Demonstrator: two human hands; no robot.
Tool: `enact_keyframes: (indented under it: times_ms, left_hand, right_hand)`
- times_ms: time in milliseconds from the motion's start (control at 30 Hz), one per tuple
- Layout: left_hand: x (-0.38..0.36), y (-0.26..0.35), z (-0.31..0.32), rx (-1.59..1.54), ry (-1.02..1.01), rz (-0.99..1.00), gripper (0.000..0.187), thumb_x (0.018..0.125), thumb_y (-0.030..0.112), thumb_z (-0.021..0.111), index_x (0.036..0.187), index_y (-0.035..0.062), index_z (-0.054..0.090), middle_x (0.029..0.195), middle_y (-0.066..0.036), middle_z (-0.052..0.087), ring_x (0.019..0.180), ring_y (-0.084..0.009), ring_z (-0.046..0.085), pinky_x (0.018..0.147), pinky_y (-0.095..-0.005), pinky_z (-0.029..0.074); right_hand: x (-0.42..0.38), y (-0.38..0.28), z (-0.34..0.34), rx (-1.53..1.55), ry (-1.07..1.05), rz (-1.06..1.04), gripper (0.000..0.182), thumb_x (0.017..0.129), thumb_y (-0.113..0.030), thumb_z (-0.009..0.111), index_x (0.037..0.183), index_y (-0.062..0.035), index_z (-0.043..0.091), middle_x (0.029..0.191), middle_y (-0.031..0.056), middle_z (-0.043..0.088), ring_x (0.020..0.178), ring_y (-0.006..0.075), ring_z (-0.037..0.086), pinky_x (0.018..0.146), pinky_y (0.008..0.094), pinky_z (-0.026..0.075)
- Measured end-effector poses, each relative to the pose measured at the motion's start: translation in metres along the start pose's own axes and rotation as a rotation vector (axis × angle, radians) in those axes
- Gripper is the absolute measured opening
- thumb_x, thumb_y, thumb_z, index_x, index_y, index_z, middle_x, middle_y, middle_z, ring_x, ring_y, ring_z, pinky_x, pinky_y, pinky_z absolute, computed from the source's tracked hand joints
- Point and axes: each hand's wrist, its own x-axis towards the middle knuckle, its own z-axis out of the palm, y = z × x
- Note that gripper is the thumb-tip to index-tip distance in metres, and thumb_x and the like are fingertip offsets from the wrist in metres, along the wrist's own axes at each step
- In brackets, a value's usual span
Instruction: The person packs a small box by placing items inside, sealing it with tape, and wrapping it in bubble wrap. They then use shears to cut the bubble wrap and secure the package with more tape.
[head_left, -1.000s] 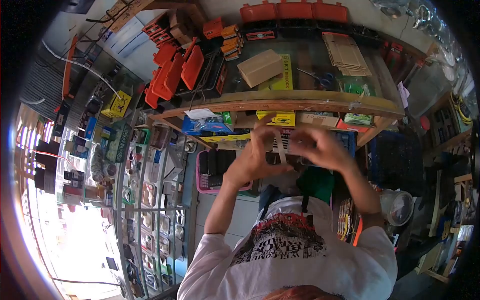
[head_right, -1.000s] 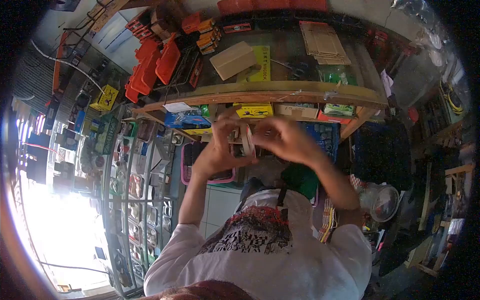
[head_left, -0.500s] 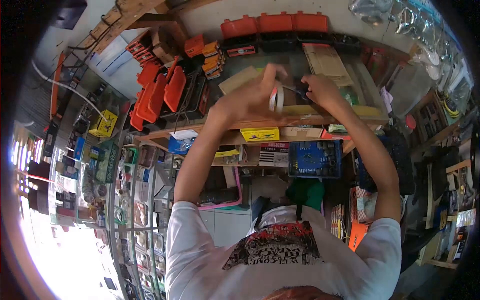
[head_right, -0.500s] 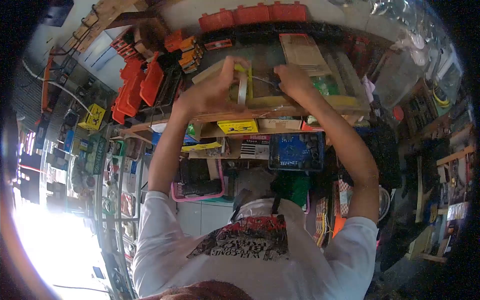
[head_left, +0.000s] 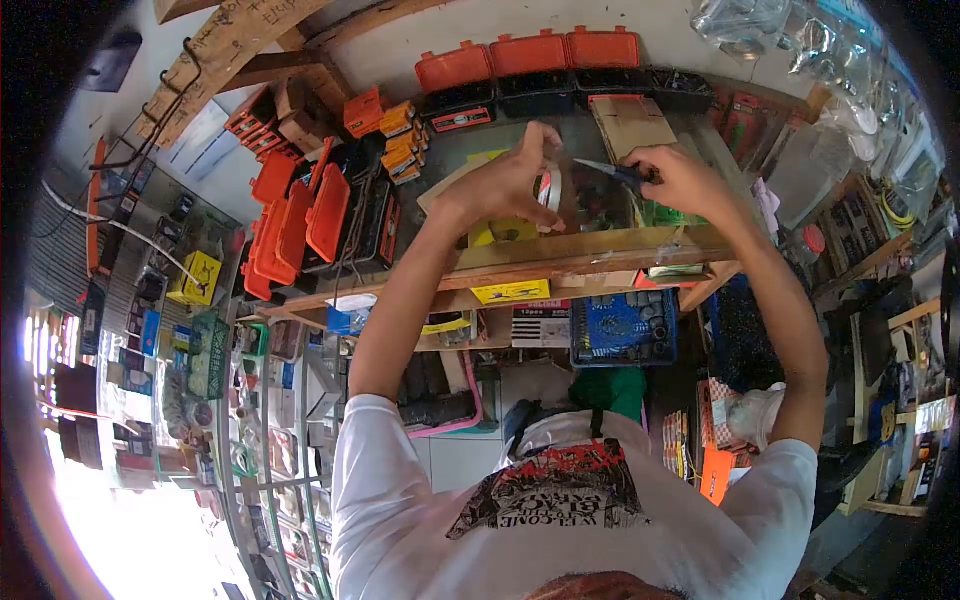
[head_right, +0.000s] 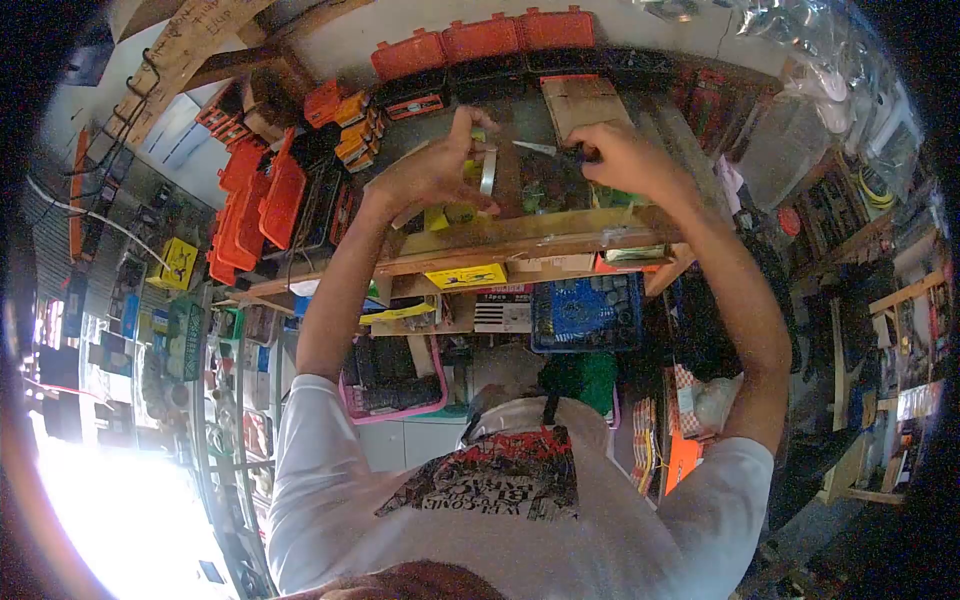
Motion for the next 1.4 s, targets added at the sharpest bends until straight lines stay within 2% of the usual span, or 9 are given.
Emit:
enact_keyframes:
  times_ms: [233,333,633,700,800,1000,1133,1333,1400]
  left_hand:
    - [0.014,-0.014,0.000,-0.025,-0.031,0.098,0.095,0.068,0.024,0.095,0.130,0.0071,0.025,0.140,-0.021,0.046,0.131,-0.0348,0.055,0.110,-0.0440,0.044]
    - [0.020,-0.022,0.004,-0.050,-0.019,0.152,0.096,0.067,0.022,0.096,0.130,0.0071,0.025,0.141,-0.020,0.044,0.131,-0.0338,0.055,0.110,-0.0436,0.045]
    - [0.023,-0.019,0.006,-0.057,0.007,0.181,0.095,0.066,0.019,0.095,0.130,0.0067,0.026,0.132,-0.017,0.048,0.126,-0.0311,0.055,0.108,-0.0424,0.044]
    - [0.022,-0.014,0.004,-0.042,-0.007,0.139,0.095,0.065,0.018,0.095,0.130,0.0069,0.027,0.128,-0.017,0.051,0.125,-0.0302,0.054,0.107,-0.0415,0.044]
    - [0.021,-0.015,0.006,-0.010,0.033,0.189,0.093,0.066,0.017,0.095,0.130,0.0075,0.028,0.124,-0.016,0.053,0.124,-0.0284,0.053,0.104,-0.0405,0.044]
    - [0.024,-0.023,0.008,-0.022,0.036,0.272,0.091,0.068,0.017,0.095,0.130,0.0066,0.028,0.126,-0.015,0.048,0.124,-0.0259,0.051,0.104,-0.0380,0.043]
    - [0.021,-0.019,0.008,-0.075,0.021,0.241,0.092,0.069,0.017,0.094,0.131,0.0062,0.028,0.127,-0.013,0.045,0.125,-0.0249,0.050,0.107,-0.0377,0.042]
    - [0.021,-0.018,0.011,-0.187,0.013,0.233,0.093,0.069,0.013,0.094,0.132,0.0069,0.026,0.127,-0.012,0.045,0.128,-0.0231,0.049,0.111,-0.0374,0.040]
    - [0.022,-0.021,0.014,-0.192,0.020,0.240,0.094,0.068,0.012,0.094,0.132,0.0071,0.026,0.128,-0.013,0.045,0.129,-0.0229,0.049,0.111,-0.0369,0.040]
  right_hand:
    - [0.002,0.001,-0.022,0.279,-0.167,0.043,0.052,0.075,-0.014,0.083,0.120,-0.0050,0.061,0.080,0.0021,0.060,0.069,0.0103,0.060,0.060,0.0272,0.049]
    - [0.008,-0.004,-0.025,0.293,-0.243,0.098,0.049,0.075,-0.012,0.082,0.119,-0.0060,0.061,0.087,0.0014,0.057,0.069,0.0090,0.054,0.060,0.0271,0.045]
    - [0.031,0.000,-0.019,0.227,-0.234,-0.004,0.048,0.075,-0.015,0.084,0.118,-0.0041,0.063,0.084,0.0016,0.059,0.068,0.0094,0.055,0.059,0.0271,0.044]
    - [0.033,-0.001,-0.021,0.234,-0.245,0.005,0.049,0.076,-0.015,0.084,0.119,-0.0039,0.064,0.082,0.0011,0.059,0.068,0.0092,0.054,0.059,0.0270,0.043]
    - [0.035,-0.006,-0.023,0.277,-0.271,0.048,0.049,0.076,-0.015,0.084,0.119,-0.0031,0.064,0.080,0.0003,0.058,0.067,0.0089,0.053,0.059,0.0267,0.043]
    - [0.039,-0.001,-0.024,0.243,-0.309,0.035,0.043,0.081,-0.010,0.081,0.119,-0.0005,0.065,0.079,-0.0003,0.060,0.068,0.0081,0.053,0.059,0.0258,0.042]
    - [0.037,-0.008,-0.028,0.216,-0.319,0.044,0.041,0.083,-0.008,0.079,0.120,0.0006,0.064,0.077,-0.0003,0.061,0.068,0.0073,0.054,0.059,0.0258,0.043]
    - [0.033,-0.011,-0.032,0.123,-0.279,0.026,0.042,0.082,-0.008,0.078,0.121,-0.0012,0.065,0.076,0.0006,0.061,0.067,0.0085,0.054,0.059,0.0275,0.043]
    - [0.029,-0.007,-0.031,0.108,-0.236,-0.005,0.042,0.081,-0.009,0.078,0.120,-0.0030,0.065,0.077,0.0017,0.063,0.067,0.0121,0.057,0.060,0.0298,0.045]
